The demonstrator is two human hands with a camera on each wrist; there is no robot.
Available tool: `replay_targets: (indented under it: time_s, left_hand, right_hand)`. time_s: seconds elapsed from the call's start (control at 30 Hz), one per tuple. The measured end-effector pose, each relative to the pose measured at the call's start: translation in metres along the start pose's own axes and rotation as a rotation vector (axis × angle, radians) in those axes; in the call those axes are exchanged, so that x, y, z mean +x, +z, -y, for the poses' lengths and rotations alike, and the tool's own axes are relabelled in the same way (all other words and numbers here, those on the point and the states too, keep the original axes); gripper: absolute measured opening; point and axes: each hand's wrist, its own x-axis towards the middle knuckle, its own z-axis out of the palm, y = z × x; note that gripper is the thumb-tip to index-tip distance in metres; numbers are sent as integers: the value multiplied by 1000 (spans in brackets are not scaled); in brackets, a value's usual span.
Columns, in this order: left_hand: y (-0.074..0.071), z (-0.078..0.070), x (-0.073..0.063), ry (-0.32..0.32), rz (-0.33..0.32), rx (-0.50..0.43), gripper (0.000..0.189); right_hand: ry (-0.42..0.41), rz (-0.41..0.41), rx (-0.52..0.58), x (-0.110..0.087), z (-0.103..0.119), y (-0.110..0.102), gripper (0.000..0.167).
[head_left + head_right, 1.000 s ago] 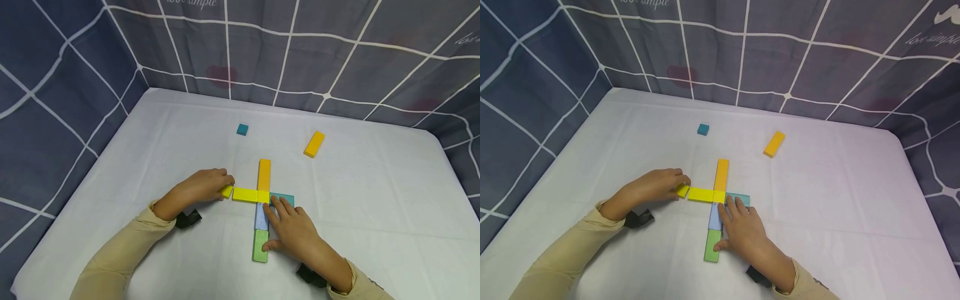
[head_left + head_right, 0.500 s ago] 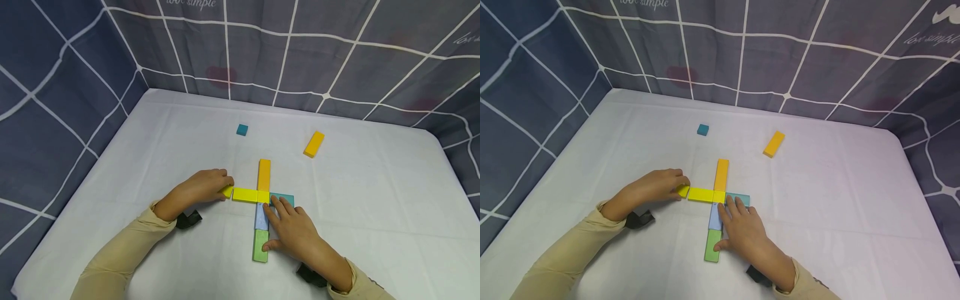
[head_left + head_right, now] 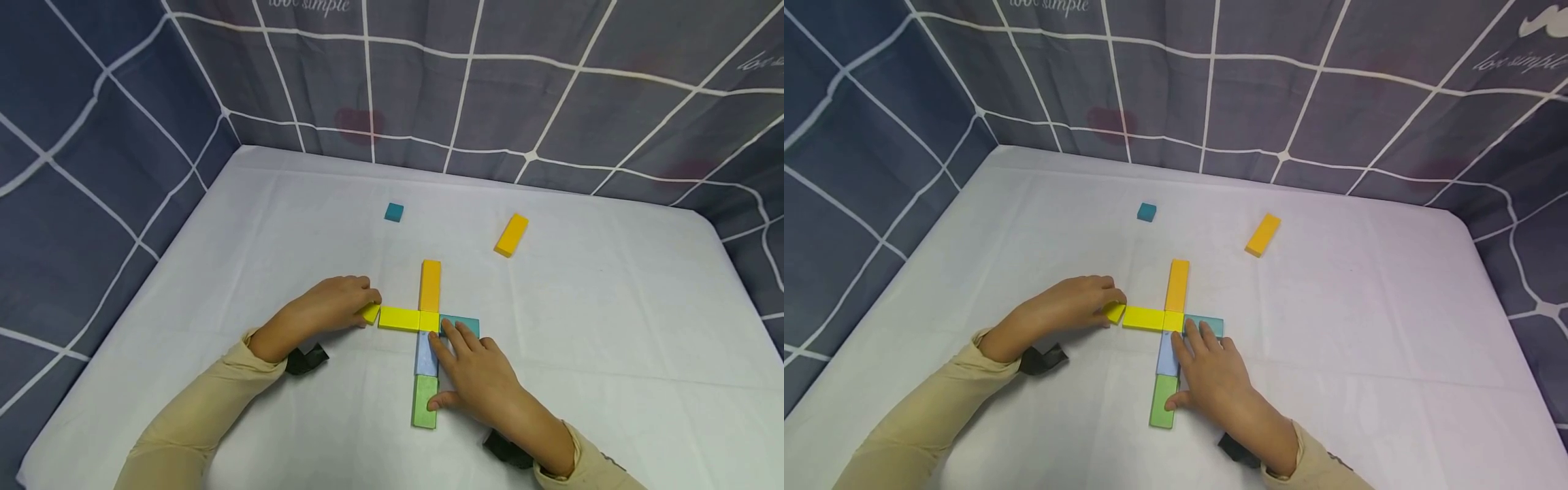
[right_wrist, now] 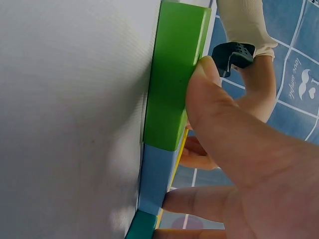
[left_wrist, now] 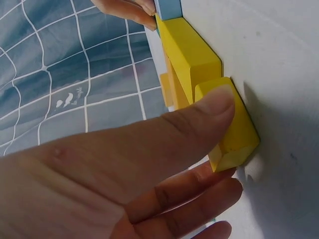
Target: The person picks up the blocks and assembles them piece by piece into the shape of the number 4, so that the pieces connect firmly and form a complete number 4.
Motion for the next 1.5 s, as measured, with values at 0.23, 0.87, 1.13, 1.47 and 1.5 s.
replay_targets:
  time_s: [0.23, 0.87, 1.13, 1.47, 1.5]
  left_hand:
    - [-5, 6, 1, 27, -17, -34, 46]
    - [-39, 51, 103, 336, -106, 40, 38]
    - [-37, 27, 146, 427, -30, 251, 54]
    - [-25, -6, 170, 413, 194, 219, 71]
    - [-24, -6, 170, 400, 203, 222, 72]
  right_hand:
    - [38, 6, 14, -1, 4, 2, 94]
    - [65, 64, -20, 15, 26, 2, 95]
    - [41, 85, -78, 6, 40, 5, 96]
    - [-30, 79, -101, 14, 50, 3, 96]
    - [-34, 76, -100, 16, 51, 3, 96]
